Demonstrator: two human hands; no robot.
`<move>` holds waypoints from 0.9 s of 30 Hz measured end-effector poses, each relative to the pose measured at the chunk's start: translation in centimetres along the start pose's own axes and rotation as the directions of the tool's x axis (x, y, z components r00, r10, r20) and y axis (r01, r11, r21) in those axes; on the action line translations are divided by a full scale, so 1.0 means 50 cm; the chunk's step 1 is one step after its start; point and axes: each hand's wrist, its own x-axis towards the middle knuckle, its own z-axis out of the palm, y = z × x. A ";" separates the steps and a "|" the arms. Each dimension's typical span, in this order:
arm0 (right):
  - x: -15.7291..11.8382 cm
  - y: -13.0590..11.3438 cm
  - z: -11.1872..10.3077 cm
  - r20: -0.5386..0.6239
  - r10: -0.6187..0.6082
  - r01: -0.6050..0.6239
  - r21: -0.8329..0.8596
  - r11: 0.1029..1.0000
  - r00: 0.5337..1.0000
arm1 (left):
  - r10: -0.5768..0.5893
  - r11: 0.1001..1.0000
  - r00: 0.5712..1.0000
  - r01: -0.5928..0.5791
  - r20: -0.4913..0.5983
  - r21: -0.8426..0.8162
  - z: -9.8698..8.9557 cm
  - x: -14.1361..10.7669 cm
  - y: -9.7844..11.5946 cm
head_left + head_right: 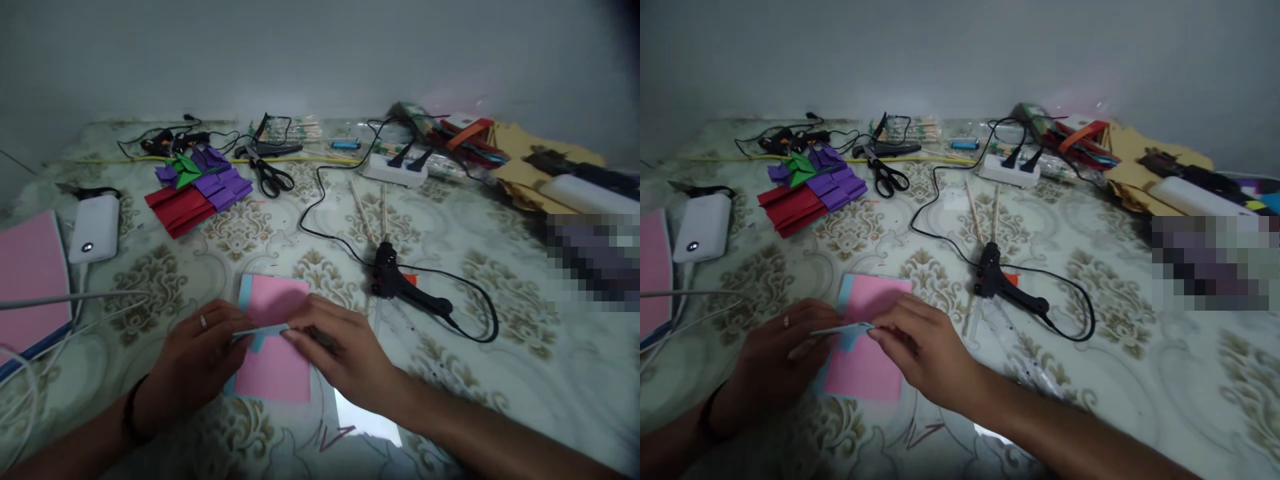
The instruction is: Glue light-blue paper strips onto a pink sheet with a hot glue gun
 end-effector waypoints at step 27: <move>-0.004 0.033 0.007 0.152 0.070 -0.094 0.156 0.983 0.986 | -0.276 0.870 0.944 0.325 0.180 -0.371 0.026 0.010 -0.021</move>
